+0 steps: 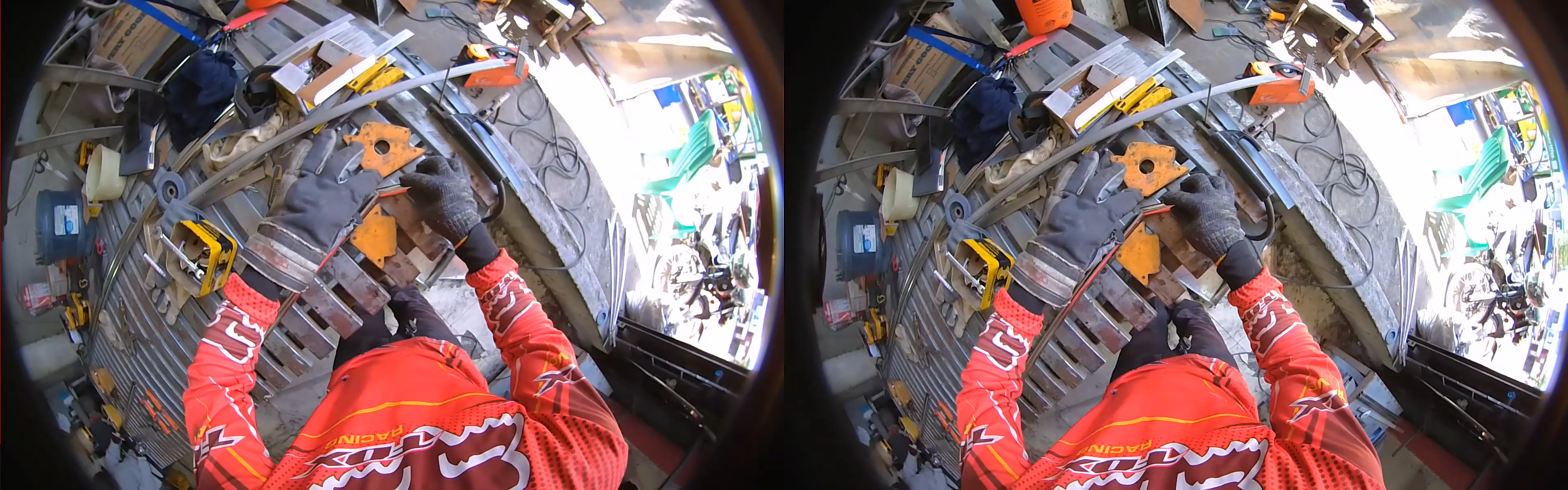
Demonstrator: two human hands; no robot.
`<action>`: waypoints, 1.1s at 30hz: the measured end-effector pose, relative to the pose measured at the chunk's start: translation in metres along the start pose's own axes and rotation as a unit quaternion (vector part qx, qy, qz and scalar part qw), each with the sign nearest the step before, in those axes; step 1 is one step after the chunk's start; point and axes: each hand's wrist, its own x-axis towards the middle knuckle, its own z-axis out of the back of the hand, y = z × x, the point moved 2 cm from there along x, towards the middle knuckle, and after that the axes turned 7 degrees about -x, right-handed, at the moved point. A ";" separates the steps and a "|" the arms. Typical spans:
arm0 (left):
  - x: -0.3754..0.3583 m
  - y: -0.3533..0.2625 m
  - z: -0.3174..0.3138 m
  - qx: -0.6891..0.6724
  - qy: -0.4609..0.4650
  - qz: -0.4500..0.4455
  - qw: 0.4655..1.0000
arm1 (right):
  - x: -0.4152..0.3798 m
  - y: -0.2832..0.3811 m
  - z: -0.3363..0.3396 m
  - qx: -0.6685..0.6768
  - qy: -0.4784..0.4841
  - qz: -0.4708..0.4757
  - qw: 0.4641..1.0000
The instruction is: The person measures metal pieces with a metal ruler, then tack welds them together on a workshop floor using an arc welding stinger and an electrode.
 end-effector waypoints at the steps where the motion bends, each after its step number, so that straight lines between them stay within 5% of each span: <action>1: 0.005 0.021 0.003 -0.396 -0.054 0.069 0.914 | 0.001 -0.001 0.001 0.001 0.001 0.009 1.000; 2: 0.009 0.031 0.002 -0.727 -0.096 0.120 0.669 | 0.000 -0.001 0.002 -0.003 0.003 0.001 1.000; 4: 0.025 0.014 -0.018 -0.744 -0.116 0.056 0.656 | 0.000 -0.001 0.001 0.004 0.019 -0.005 1.000; 7: 0.033 0.009 -0.027 -0.802 -0.186 0.132 0.552 | 0.001 -0.001 -0.001 -0.004 0.024 -0.008 1.000; 15: 0.043 -0.004 -0.040 -0.828 -0.237 0.012 0.507 | 0.004 0.004 0.003 -0.017 0.016 -0.022 0.999; 17: 0.044 -0.018 -0.042 -0.943 -0.097 -0.045 0.315 | 0.004 0.004 0.003 -0.012 0.018 -0.023 0.999; 18: 0.043 -0.012 -0.041 -0.943 -0.098 -0.046 0.315 | 0.004 0.004 0.002 -0.013 0.018 -0.025 0.999; 20: 0.040 0.004 -0.038 -0.852 -0.220 0.009 0.476 | 0.004 0.005 0.001 -0.011 0.013 -0.022 1.000; 27: 0.044 -0.002 -0.032 -0.848 -0.265 0.066 0.454 | 0.006 0.007 0.004 -0.006 0.032 -0.032 0.999; 29: 0.045 -0.002 -0.024 -0.952 -0.269 0.099 0.106 | 0.008 0.008 0.002 0.009 0.038 -0.022 0.999; 30: 0.044 -0.006 -0.028 -0.953 -0.268 0.099 0.105 | 0.008 0.008 0.001 0.010 0.040 -0.022 0.999; 32: 0.045 -0.018 -0.038 -0.868 -0.220 0.056 0.441 | 0.008 0.007 -0.001 0.033 0.042 -0.023 0.998; 33: 0.046 -0.023 -0.041 -0.869 -0.219 0.056 0.440 | 0.009 0.008 -0.001 0.034 0.043 -0.024 0.998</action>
